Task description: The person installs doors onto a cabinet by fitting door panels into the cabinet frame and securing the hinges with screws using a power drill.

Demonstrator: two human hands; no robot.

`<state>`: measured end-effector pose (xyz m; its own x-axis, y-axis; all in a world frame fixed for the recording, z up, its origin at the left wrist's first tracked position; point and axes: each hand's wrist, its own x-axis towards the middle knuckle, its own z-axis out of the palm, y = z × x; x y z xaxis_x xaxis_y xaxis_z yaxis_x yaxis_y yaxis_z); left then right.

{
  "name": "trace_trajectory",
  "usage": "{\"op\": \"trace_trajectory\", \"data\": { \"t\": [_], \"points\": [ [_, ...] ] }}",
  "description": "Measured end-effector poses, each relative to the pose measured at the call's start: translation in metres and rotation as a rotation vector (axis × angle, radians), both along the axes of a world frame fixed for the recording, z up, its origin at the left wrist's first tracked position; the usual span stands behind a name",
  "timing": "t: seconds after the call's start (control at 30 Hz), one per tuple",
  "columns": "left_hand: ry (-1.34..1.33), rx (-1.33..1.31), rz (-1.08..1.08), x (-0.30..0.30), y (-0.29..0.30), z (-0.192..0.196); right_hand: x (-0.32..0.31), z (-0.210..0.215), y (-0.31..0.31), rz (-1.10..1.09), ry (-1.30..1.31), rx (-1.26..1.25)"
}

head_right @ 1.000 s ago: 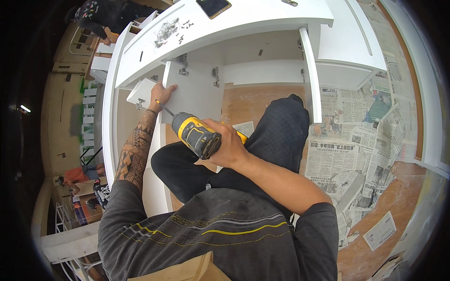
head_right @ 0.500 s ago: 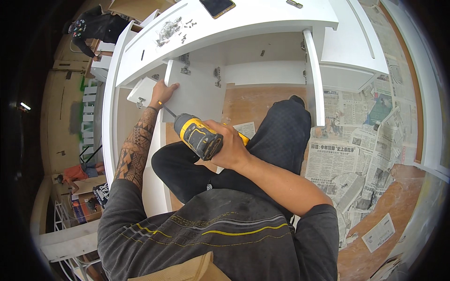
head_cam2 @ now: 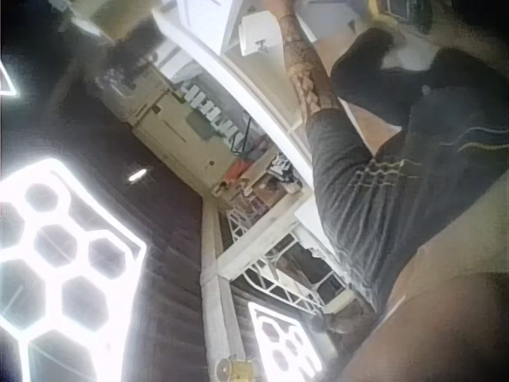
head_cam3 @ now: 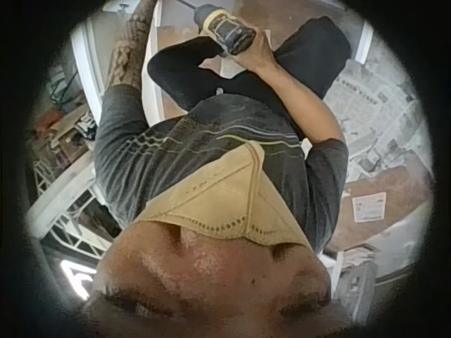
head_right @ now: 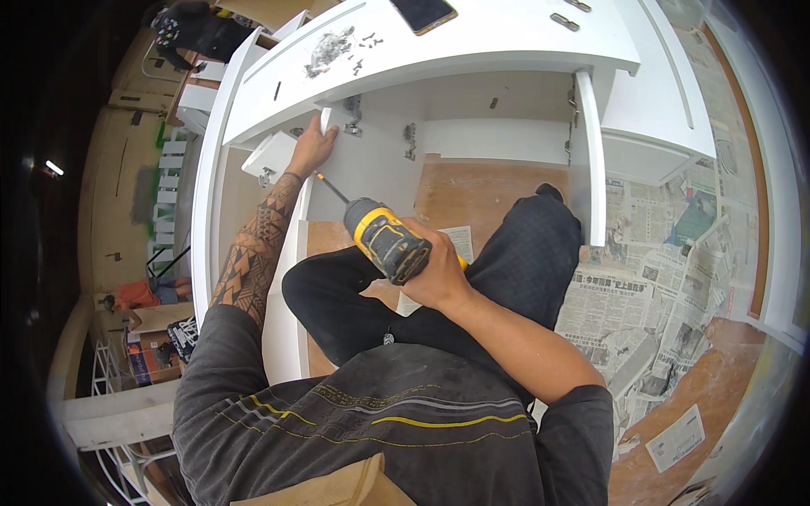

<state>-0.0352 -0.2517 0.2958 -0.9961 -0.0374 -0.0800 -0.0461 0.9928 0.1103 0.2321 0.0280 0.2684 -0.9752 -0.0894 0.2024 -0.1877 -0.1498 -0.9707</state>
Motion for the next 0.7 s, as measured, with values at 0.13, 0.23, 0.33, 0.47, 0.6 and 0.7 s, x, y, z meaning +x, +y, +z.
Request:
{"op": "trace_trajectory", "data": {
  "t": [0.13, 0.23, 0.33, 0.47, 0.6, 0.7],
  "points": [
    [0.039, 0.021, -0.035, -0.008, -0.005, 0.003, 0.002, -0.003, 0.003, -0.018, -0.104, 0.104],
    [0.008, 0.045, -0.075, -0.014, -0.006, 0.007, -0.001, -0.025, 0.003, -0.071, -0.091, 0.192],
    [0.014, 0.07, -0.071, -0.016, -0.007, 0.006, -0.013, -0.038, 0.001, -0.151, -0.153, 0.074],
    [0.052, 0.106, -0.085, -0.013, -0.013, 0.002, -0.037, -0.022, 0.003, -0.12, -0.466, -0.458],
    [0.017, 0.155, -0.062, -0.01, -0.005, 0.002, -0.062, -0.018, 0.007, -0.122, -0.589, -0.549],
    [0.008, 0.165, -0.049, -0.011, -0.009, 0.002, -0.086, -0.028, 0.005, -0.12, -0.68, -0.628]
  ]
}}
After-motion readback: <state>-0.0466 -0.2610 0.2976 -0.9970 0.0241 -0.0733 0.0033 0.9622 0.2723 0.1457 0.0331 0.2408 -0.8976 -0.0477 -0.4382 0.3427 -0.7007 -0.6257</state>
